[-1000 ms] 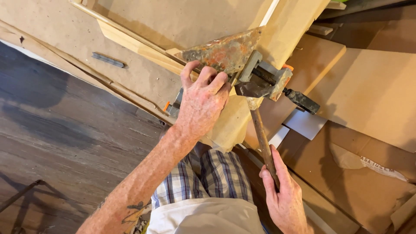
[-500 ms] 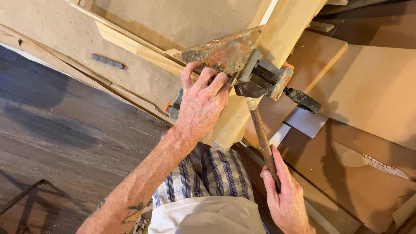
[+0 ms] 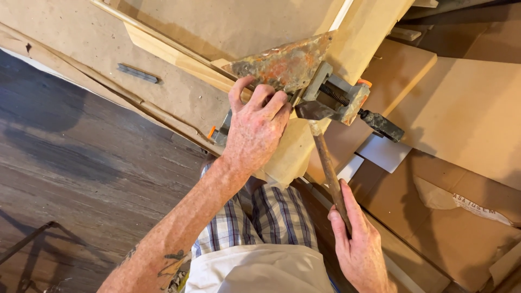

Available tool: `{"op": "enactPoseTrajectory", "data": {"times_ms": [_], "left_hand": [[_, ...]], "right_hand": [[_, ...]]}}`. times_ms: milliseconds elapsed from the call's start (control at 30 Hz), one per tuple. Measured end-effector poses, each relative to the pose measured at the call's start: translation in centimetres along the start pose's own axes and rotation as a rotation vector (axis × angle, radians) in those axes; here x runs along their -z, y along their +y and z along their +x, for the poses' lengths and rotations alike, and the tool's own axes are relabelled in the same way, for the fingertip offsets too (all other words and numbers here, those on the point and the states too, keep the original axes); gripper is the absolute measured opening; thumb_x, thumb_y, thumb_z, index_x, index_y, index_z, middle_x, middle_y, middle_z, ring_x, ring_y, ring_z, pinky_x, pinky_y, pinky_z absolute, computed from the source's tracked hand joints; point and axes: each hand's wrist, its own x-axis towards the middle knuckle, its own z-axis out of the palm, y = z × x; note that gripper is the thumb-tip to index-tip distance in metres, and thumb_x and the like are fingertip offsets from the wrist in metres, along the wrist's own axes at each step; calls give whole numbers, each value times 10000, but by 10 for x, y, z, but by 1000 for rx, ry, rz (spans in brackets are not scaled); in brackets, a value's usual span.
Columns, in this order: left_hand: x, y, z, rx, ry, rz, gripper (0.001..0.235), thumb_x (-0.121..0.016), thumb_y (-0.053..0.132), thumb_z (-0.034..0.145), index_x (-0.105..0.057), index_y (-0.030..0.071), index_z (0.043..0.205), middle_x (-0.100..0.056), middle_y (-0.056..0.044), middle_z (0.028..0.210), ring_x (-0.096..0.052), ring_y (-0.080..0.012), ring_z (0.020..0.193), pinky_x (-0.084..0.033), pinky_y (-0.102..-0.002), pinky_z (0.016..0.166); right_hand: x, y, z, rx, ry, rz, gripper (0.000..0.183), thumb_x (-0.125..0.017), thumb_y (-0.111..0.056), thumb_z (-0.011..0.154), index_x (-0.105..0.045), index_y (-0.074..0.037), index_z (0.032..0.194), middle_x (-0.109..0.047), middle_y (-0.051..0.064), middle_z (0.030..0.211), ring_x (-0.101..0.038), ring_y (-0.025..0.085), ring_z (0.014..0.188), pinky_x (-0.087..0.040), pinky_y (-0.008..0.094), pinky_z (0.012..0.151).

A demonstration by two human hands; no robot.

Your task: Assembling a wooden frame by applying glue to the joints and securing them with a corner clamp.

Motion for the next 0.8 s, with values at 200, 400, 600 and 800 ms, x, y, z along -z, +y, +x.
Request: {"op": "enactPoseTrajectory", "data": {"times_ms": [200,400,600,800], "left_hand": [[-1,0,-1,6,-3,-7,165,-777,-7,949,-722,86,825,-588,11,984,-554,-217,959,-326,-508,1129],[1,1,0,-7,9,-4,184,-775,-114,883,-737,61,839,-574,-5,990,-545,-231,950,-355,-527,1100],[1,1,1,-13,12,-7,182,-719,-125,863,-707,55,836,-567,-23,1009,-549,-239,954,-354,-527,1096],[0,1,-1,0,9,-5,207,-742,-71,940,-691,60,789,-556,-3,964,-525,-225,942,-346,-510,1110]], "right_hand": [[-3,3,1,57,6,-15,598,-514,-258,996,-402,-149,1573,-763,50,1165,-739,263,968,-543,365,867],[-2,1,-4,-23,38,1,622,-478,-322,995,-392,-161,1590,-804,3,1048,-776,190,986,-558,347,896],[-2,7,-5,39,81,6,597,-496,-262,1007,-411,-132,1583,-791,7,1045,-763,178,960,-544,321,902],[4,4,-3,0,10,3,637,-481,-303,995,-365,-154,1603,-807,-13,993,-794,171,909,-592,373,943]]}}
